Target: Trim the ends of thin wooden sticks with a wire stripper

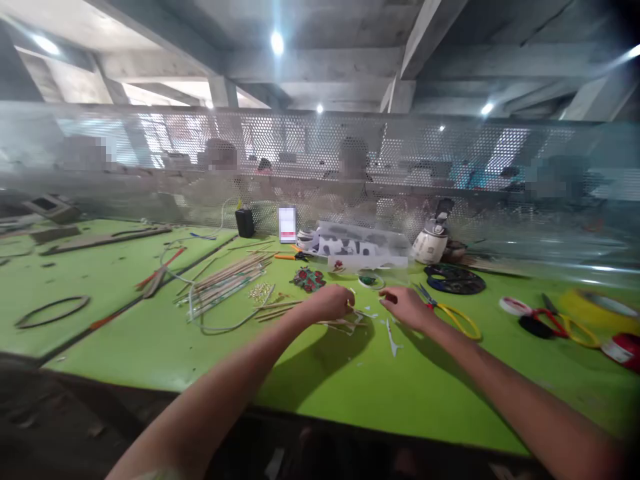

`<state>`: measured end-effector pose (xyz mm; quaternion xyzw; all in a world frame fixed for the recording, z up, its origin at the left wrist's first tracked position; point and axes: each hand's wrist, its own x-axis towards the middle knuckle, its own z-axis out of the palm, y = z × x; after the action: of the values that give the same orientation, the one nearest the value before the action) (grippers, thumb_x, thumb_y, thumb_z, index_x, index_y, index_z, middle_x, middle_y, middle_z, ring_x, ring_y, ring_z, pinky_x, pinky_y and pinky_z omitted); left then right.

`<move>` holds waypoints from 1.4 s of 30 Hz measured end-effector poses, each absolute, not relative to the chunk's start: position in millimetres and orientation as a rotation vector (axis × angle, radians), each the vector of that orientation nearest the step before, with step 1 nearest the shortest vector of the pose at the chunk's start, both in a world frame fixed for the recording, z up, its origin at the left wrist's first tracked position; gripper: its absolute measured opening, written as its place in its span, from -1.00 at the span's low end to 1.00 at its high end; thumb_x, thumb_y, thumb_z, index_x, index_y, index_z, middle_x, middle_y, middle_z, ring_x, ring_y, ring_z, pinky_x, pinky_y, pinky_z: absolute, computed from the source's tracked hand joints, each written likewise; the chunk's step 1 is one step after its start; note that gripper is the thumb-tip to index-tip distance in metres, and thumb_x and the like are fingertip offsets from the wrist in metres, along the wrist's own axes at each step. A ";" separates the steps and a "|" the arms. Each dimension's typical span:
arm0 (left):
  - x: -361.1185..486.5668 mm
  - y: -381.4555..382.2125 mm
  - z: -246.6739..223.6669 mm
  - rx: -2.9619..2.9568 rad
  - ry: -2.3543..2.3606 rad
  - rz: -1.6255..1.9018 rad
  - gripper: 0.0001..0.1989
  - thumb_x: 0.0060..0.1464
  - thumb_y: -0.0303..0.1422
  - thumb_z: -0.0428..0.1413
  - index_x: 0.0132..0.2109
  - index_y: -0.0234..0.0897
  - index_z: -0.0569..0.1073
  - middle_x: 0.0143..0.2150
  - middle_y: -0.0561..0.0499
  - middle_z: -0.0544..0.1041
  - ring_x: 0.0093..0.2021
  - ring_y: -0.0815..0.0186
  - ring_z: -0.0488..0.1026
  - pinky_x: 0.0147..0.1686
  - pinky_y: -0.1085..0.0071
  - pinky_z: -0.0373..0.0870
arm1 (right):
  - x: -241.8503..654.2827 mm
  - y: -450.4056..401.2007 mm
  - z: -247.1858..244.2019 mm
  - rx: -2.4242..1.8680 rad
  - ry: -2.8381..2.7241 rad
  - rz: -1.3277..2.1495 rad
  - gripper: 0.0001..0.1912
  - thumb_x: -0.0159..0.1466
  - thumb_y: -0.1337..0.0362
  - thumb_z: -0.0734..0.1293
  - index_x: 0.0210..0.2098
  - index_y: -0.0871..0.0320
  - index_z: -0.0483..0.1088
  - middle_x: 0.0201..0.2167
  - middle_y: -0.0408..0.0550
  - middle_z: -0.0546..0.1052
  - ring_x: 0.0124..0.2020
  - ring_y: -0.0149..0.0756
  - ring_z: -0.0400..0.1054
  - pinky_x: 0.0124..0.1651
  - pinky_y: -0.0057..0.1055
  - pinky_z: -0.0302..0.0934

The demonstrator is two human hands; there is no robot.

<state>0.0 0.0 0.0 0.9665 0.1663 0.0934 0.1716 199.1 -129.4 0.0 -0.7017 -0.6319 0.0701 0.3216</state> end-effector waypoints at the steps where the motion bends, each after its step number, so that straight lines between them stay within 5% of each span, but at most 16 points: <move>1: 2.7 -1.0 -2.2 2.753 0.491 0.248 -0.76 0.27 -0.21 0.08 -0.18 -0.32 0.47 -0.26 -0.01 0.52 -0.33 0.38 0.46 -0.28 0.36 0.48 | 201.6 -127.3 -1.4 -1.853 -1.693 0.153 -0.75 0.31 0.12 0.31 -0.23 0.20 0.46 -0.36 -0.10 0.54 -0.37 -0.36 0.42 -0.20 -0.29 0.34; 7: -2.0 -8.5 -0.2 2.769 0.522 0.305 -0.79 0.23 -0.26 0.11 -0.25 -0.33 0.50 -0.31 -0.02 0.54 -0.36 0.38 0.45 -0.28 0.37 0.44 | 200.2 -123.1 -20.2 -1.803 -1.791 -0.124 -0.82 0.29 0.21 0.34 -0.21 0.20 0.48 -0.22 -0.01 0.54 -0.10 -0.20 0.38 0.01 -0.15 0.26; 11: -25.6 4.9 19.3 2.726 0.573 0.463 -0.85 0.08 -0.44 0.09 -0.32 -0.26 0.58 -0.35 -0.10 0.59 -0.43 0.34 0.44 -0.35 0.39 0.32 | 208.7 -126.2 -24.8 -1.779 -1.699 -0.327 -0.79 0.31 0.26 0.25 -0.33 0.20 0.50 -0.31 0.09 0.53 -0.16 -0.12 0.32 -0.05 -0.17 0.24; 18: -48.6 19.7 40.6 2.669 0.696 0.400 -0.85 -0.10 -0.44 0.15 -0.58 -0.19 0.48 -0.61 0.02 0.44 -0.61 0.38 0.22 -0.47 0.39 0.15 | 234.2 -138.5 -18.7 -1.766 -1.594 -0.508 -0.75 0.30 0.25 0.21 -0.42 0.17 0.46 -0.40 0.09 0.48 -0.23 -0.08 0.27 -0.08 -0.14 0.20; 24: -44.2 -5.2 48.0 2.793 0.736 -0.007 -0.89 -0.19 -0.46 0.18 -0.41 -0.24 0.57 -0.48 0.01 0.54 -0.51 0.34 0.35 -0.46 0.42 0.19 | 199.2 -148.1 -14.6 -1.711 -1.797 -0.428 -0.80 0.31 0.26 0.25 -0.24 0.20 0.50 -0.30 0.08 0.51 -0.15 -0.08 0.30 -0.05 -0.14 0.22; 29: -34.2 -23.4 39.7 2.955 0.704 -0.189 -0.85 -0.07 -0.52 0.10 -0.39 -0.28 0.58 -0.45 -0.09 0.54 -0.49 0.25 0.40 -0.45 0.37 0.23 | 154.2 -153.0 -19.7 -1.687 -2.072 -0.309 -0.82 0.31 0.27 0.31 -0.15 0.18 0.50 -0.27 0.05 0.50 -0.14 -0.09 0.29 -0.11 -0.17 0.20; 35: -28.7 -28.9 37.4 2.920 0.575 -0.144 -0.80 -0.09 -0.56 0.08 -0.39 -0.27 0.59 -0.43 -0.06 0.57 -0.45 0.28 0.43 -0.39 0.40 0.26 | 139.6 -151.3 -22.8 -1.667 -2.259 -0.282 -0.85 0.32 0.41 0.26 -0.31 0.22 0.46 -0.33 0.05 0.47 -0.22 -0.16 0.24 -0.15 -0.21 0.14; 39: -46.6 -0.4 55.5 2.851 0.679 0.051 -0.79 0.01 -0.38 0.14 -0.18 -0.14 0.60 -0.29 0.05 0.61 -0.39 0.39 0.44 -0.35 0.49 0.28 | 148.7 -152.2 -20.9 -1.629 -2.279 -0.255 -0.86 0.30 0.47 0.26 -0.34 0.23 0.43 -0.36 0.02 0.47 -0.26 -0.21 0.24 -0.19 -0.28 0.18; 42: -69.0 32.0 68.2 2.811 1.058 0.314 -0.67 0.16 -0.36 -0.07 -0.15 -0.30 0.58 -0.30 -0.09 0.58 -0.38 0.31 0.42 -0.35 0.39 0.25 | 169.2 -151.9 -15.2 -1.630 -2.224 -0.256 -0.84 0.32 0.47 0.23 -0.35 0.21 0.41 -0.37 0.02 0.45 -0.26 -0.21 0.26 -0.19 -0.30 0.21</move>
<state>-69.0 32.0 68.2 0.9291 0.3498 0.1037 0.0608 169.2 -151.9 -15.2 -0.5786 -0.7892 -0.0907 0.1849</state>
